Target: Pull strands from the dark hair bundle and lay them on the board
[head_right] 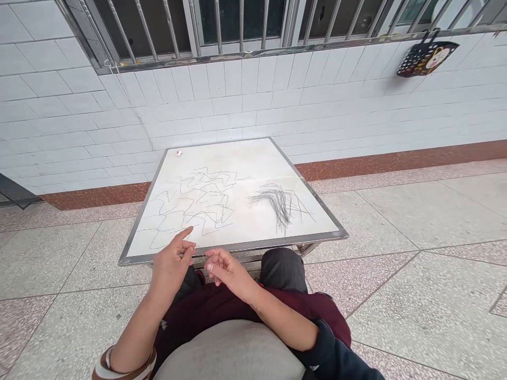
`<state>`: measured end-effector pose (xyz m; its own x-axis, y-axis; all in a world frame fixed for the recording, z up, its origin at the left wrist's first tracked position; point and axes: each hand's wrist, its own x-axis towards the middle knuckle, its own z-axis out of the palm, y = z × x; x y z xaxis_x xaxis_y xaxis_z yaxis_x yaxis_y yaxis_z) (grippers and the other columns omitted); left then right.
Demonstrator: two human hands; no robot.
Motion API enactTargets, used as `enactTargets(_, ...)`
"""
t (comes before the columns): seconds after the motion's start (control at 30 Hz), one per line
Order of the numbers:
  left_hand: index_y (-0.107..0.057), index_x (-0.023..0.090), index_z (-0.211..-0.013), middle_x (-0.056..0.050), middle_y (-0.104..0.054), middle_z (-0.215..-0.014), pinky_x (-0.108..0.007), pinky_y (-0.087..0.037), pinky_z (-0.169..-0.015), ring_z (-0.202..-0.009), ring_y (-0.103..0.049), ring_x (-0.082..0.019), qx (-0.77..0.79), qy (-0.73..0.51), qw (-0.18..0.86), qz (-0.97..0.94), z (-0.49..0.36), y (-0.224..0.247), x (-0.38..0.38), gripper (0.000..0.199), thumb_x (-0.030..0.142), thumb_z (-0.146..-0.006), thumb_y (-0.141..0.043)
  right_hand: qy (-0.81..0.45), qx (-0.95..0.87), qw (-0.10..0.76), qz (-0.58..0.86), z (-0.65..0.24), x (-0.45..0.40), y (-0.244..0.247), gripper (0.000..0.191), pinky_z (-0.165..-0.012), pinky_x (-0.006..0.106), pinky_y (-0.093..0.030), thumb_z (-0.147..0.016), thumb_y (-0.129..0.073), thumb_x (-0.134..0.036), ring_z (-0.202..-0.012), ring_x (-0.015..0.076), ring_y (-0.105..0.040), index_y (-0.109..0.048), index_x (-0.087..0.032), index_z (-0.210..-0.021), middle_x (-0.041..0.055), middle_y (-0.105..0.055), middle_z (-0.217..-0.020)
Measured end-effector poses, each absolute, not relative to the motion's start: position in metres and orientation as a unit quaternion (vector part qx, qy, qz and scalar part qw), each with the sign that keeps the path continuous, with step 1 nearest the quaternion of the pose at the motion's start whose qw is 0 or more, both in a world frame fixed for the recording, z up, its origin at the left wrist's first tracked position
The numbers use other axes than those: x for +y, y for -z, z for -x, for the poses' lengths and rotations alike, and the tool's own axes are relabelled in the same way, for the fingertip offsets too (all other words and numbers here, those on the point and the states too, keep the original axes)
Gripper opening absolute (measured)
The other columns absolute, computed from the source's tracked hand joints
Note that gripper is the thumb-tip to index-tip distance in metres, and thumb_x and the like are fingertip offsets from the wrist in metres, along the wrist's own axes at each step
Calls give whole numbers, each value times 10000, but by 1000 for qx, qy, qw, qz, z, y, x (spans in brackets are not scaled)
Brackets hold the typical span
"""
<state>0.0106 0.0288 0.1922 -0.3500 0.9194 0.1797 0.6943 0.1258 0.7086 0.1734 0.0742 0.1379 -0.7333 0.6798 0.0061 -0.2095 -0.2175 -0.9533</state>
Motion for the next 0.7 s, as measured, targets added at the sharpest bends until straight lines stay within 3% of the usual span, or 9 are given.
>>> enactTargets(0.17,-486,280,-1287,7,-699,-901,-309,-480,-725,-750,-652,-168,760,-327,103,-551,-14,-194,28,462,178,-836,-478,-744,-585,266,183,-178,71,-138,483,-654,270,-471,-767,-670,-315,-860,139,-494,-471,-275,-1206,49,-480,-1097)
enactTargets(0.33,-483,295,-1290,-1,-700,-945,-315,-482,-752,-820,-655,-179,749,-336,126,-557,-17,-196,28,450,209,-848,-486,-761,-509,319,247,-176,70,-136,297,-610,239,-438,-872,-526,-415,-756,116,-515,-584,-213,-1081,38,-561,-917)
enactTargets(0.53,-525,319,-1249,-6,-691,-972,-311,-502,-806,-882,-645,-164,696,-419,214,-542,-15,-191,30,415,238,-843,-516,-858,-347,306,226,-177,76,-131,262,-559,171,-376,-826,-621,-392,-623,54,-479,-670,-169,-955,21,-582,-790)
enactTargets(0.7,-512,268,-1262,-34,-679,-930,-264,-552,-623,-863,-637,-182,652,-474,331,-491,-9,-183,34,477,259,-790,-582,-882,-300,290,221,-179,77,-127,252,-558,157,-383,-793,-671,-361,-606,43,-483,-692,-154,-935,19,-595,-764)
